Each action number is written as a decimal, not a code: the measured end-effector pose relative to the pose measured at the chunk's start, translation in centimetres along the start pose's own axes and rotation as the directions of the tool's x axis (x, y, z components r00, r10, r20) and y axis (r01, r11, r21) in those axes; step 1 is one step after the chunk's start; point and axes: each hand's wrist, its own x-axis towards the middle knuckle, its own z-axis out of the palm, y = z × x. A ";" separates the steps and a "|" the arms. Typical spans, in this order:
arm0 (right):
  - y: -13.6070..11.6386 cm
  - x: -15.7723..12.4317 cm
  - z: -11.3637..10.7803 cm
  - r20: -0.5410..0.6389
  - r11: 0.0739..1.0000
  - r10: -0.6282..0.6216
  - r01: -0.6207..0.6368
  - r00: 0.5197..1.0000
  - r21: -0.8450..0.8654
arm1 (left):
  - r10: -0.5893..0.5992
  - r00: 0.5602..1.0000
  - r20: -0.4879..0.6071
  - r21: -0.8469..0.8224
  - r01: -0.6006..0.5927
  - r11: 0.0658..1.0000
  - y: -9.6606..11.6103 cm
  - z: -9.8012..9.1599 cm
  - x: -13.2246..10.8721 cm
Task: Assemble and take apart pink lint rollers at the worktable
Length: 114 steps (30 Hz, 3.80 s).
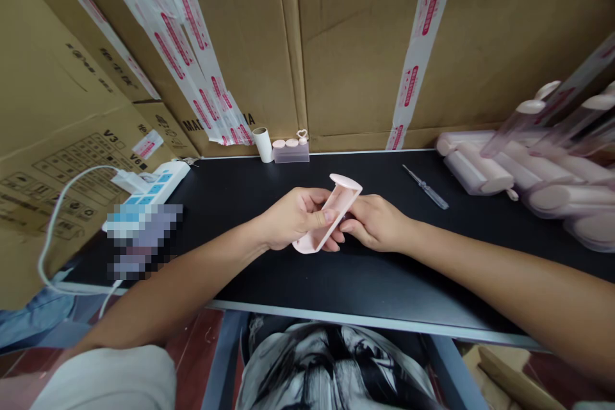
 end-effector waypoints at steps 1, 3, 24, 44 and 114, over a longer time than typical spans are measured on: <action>-0.1 0.0 0.0 0.000 1.000 0.007 -0.007 1.000 0.001 | 0.006 1.000 -0.018 -0.002 -0.006 1.000 0.0 0.1 0.0; -0.3 0.2 -0.1 -0.003 1.000 0.015 -0.015 1.000 -0.002 | 0.014 0.998 -0.055 -0.005 -0.014 1.000 -0.2 0.2 0.1; 0.6 0.1 -0.5 -0.123 0.996 -0.082 0.078 0.989 -0.036 | 0.069 0.994 -0.087 0.033 -0.066 0.997 0.1 1.5 -0.4; 3.8 0.4 -3.1 -0.142 0.824 0.451 -0.472 0.881 -0.315 | 0.396 0.918 0.006 0.662 -0.300 0.686 0.7 -1.6 -0.3; -7.4 0.1 -3.8 0.298 0.769 0.448 -0.193 0.843 -0.610 | 0.171 0.957 0.236 0.951 -0.263 0.162 -0.2 -2.0 0.6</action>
